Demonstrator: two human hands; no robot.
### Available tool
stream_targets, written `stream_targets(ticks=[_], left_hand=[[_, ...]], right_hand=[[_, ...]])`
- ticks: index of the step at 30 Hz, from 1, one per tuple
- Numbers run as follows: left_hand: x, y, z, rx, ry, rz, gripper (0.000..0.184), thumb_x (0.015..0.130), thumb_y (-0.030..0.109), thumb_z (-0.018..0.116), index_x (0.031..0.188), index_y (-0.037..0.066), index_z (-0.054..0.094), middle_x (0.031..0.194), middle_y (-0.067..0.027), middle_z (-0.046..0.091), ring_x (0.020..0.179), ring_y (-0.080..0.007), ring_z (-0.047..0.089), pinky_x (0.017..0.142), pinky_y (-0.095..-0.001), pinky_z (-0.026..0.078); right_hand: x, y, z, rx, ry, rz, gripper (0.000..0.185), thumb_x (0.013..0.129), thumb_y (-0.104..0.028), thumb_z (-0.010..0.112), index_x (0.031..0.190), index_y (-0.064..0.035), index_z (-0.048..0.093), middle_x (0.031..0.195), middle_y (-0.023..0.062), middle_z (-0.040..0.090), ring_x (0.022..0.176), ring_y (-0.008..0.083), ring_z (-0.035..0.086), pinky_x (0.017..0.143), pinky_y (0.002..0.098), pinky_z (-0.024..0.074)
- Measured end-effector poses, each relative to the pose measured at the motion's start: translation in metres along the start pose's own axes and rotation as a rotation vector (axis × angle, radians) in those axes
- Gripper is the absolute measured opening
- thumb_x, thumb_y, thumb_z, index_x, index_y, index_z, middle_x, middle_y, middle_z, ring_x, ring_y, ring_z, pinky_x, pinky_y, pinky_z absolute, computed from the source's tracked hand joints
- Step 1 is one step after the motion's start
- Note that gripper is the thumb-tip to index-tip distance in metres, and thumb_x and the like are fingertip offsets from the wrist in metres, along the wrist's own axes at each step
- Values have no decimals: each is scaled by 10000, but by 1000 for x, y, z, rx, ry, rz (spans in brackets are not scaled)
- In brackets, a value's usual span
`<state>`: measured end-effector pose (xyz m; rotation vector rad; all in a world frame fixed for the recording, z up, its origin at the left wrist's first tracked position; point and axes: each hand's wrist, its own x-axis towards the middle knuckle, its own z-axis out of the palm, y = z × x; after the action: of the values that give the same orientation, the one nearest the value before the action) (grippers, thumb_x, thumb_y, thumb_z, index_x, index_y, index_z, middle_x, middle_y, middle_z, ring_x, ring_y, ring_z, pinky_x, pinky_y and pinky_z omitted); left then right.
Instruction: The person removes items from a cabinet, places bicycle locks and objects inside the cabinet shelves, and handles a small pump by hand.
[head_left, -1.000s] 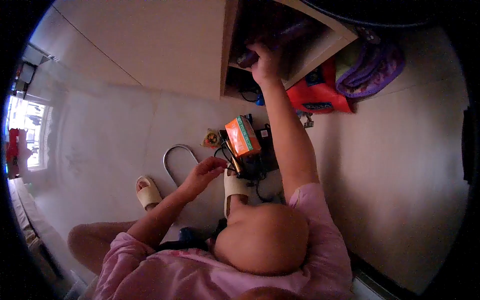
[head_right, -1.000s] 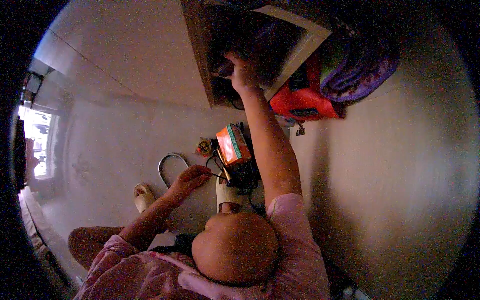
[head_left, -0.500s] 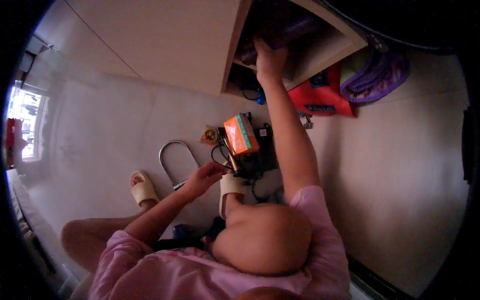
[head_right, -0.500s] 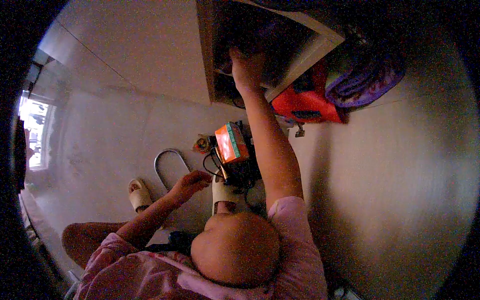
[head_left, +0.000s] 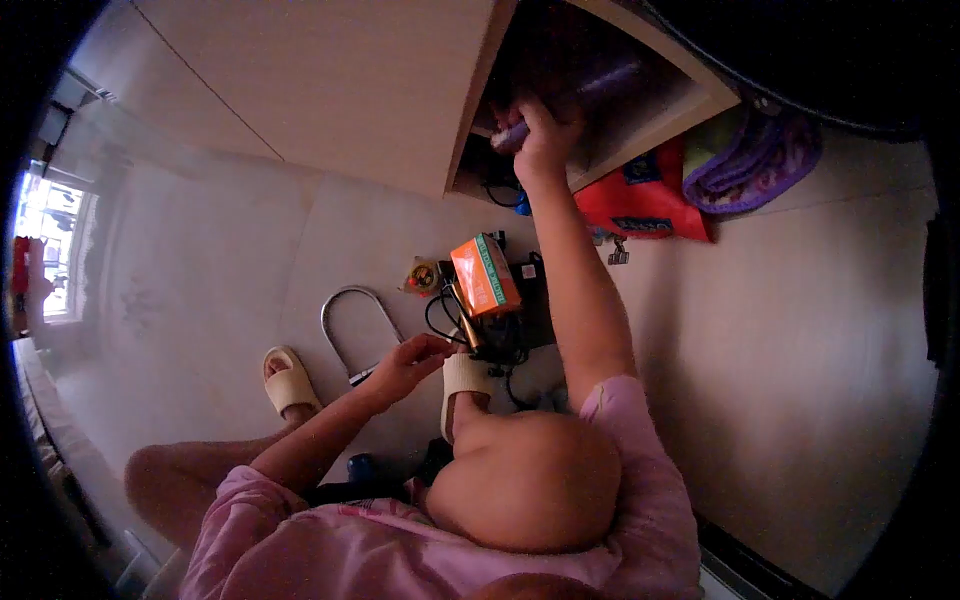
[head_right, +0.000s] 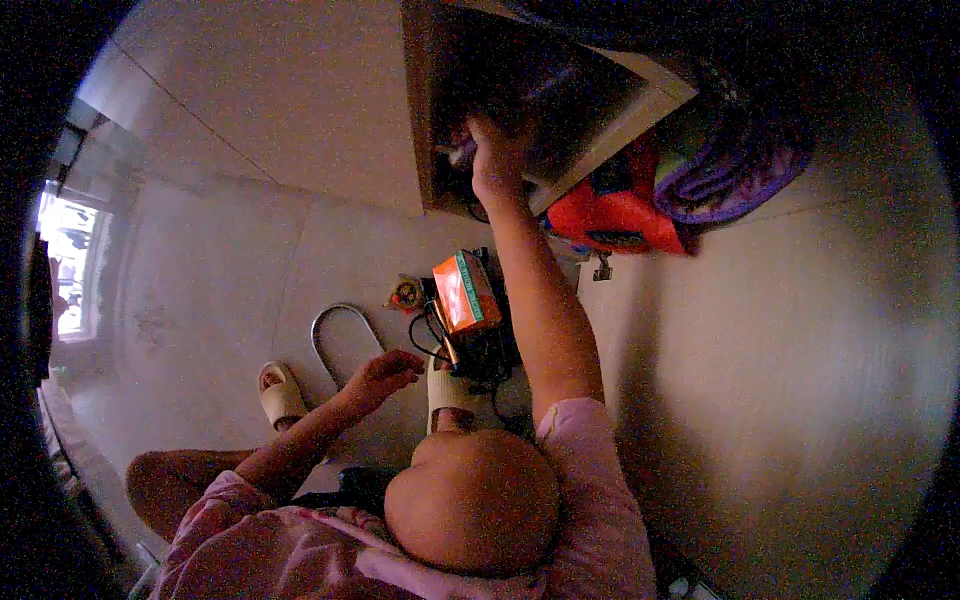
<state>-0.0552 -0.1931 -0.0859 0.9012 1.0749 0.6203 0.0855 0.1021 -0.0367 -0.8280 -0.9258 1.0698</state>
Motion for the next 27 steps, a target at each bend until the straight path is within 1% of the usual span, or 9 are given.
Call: stream_targets(ticks=[4, 7, 11, 14, 17, 21, 24, 26, 27], left_hand=[[6, 10, -9, 145, 53, 24, 234, 860, 158, 518, 1051, 21, 509, 994, -56, 562, 947, -129, 503, 846, -283, 398], [15, 31, -21, -105, 156, -17, 307, 856, 195, 534, 1111, 32, 488, 1055, -48, 540, 1007, -121, 471, 852, -281, 388], [37, 86, -35, -253, 200, 299, 501, 870, 434, 422, 1212, 69, 394, 1139, -74, 500, 1095, -205, 427, 913, -367, 329], [43, 135, -31, -737, 121, 485, 590, 847, 494, 420, 1226, 44, 368, 1010, -76, 537, 972, -205, 495, 853, -368, 373], [22, 148, -48, -683, -213, 570, 622, 826, 539, 403, 1192, 36, 393, 814, -59, 527, 743, -183, 514, 764, -358, 405], [1, 153, -44, -465, 150, 589, 508, 873, 479, 362, 1085, 25, 441, 646, -9, 445, 568, -140, 423, 677, -319, 403], [-2, 184, -11, -354, 205, 612, 434, 901, 399, 370, 1075, 9, 444, 692, -17, 490, 635, -126, 462, 696, -302, 403], [3, 204, -2, -54, 162, 601, 347, 918, 294, 366, 1090, -2, 429, 767, -30, 498, 756, -115, 491, 756, -288, 409], [11, 211, 2, 91, 138, 580, 306, 927, 241, 364, 1097, -7, 421, 804, -36, 502, 816, -109, 505, 785, -281, 412]], right_hand=[[-54, -46, 7, 235, -171, 68, 194, 720, -9, 573, 751, -100, 404, 572, 38, 451, 489, 156, 467, 525, 329, 444], [-108, -65, -14, 138, -257, 86, 199, 739, -25, 590, 727, -125, 418, 570, 40, 476, 465, 162, 483, 500, 320, 451], [-155, -79, -76, 218, -579, 56, 200, 698, -14, 591, 728, -102, 414, 563, 52, 489, 459, 168, 497, 488, 326, 466], [-152, -104, -80, 533, -758, 259, 207, 665, -6, 584, 733, -93, 408, 535, 60, 479, 433, 180, 500, 466, 327, 463], [-125, -95, -74, 747, -915, 422, 241, 729, -134, 553, 924, -52, 438, 675, 84, 537, 540, 197, 548, 541, 314, 476], [-67, -87, -39, 157, -631, 388, 252, 713, -149, 579, 894, -48, 435, 568, 50, 492, 408, 164, 472, 439, 285, 427], [-42, -81, -15, -90, -403, 389, 258, 714, -142, 593, 903, -47, 445, 582, 49, 499, 441, 157, 485, 466, 279, 424], [-26, -69, -9, -156, -233, 334, 258, 709, -132, 600, 903, -46, 453, 585, 45, 503, 449, 162, 490, 482, 277, 424], [-12, -65, -12, -182, -235, 339, 326, 704, -118, 604, 984, -23, 467, 696, 60, 541, 568, 173, 523, 579, 280, 439]])
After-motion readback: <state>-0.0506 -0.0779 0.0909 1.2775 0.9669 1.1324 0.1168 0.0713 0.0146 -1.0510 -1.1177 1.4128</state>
